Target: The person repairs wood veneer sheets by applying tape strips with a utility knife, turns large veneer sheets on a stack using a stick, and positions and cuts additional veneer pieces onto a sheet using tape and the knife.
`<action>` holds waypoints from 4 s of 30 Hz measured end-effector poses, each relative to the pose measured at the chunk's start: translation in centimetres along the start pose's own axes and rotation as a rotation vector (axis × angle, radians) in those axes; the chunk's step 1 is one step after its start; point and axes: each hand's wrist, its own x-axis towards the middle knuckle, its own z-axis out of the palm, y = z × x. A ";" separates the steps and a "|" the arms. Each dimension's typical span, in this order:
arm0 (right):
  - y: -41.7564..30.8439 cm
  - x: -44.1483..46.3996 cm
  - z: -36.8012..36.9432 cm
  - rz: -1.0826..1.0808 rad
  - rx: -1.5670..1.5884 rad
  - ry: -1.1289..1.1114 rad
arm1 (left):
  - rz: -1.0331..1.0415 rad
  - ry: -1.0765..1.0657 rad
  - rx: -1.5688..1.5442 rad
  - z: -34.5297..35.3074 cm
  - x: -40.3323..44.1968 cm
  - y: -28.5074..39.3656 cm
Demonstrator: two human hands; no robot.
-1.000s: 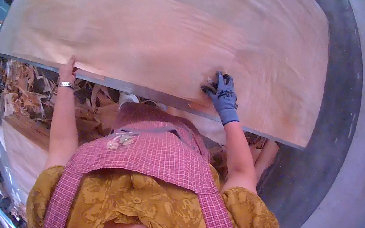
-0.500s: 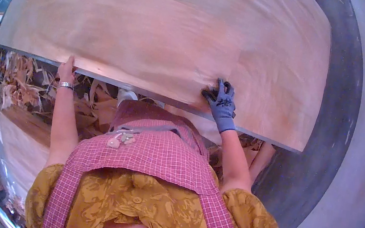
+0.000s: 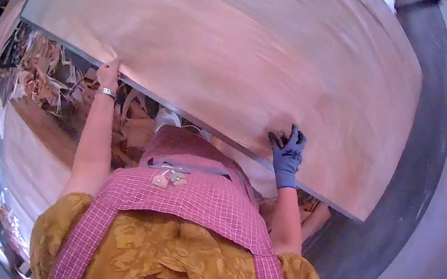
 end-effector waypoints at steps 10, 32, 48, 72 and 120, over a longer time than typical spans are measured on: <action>-7.0 4.3 1.1 -0.132 0.166 -0.060 | 0.665 0.398 0.865 0.7 -4.7 4.3; -42.3 12.2 21.7 -1.711 -0.911 -0.751 | 0.555 -0.061 0.813 -2.1 -8.1 4.7; -38.2 21.4 18.2 -1.629 -0.865 -0.772 | 0.628 -0.173 0.924 4.6 -9.8 5.9; -4.0 11.8 1.1 -0.339 -0.665 -0.510 | 0.980 -0.389 1.028 17.5 -15.0 4.0; -18.5 2.1 9.4 0.093 -0.351 -0.118 | 1.323 -1.096 1.085 25.3 12.8 26.7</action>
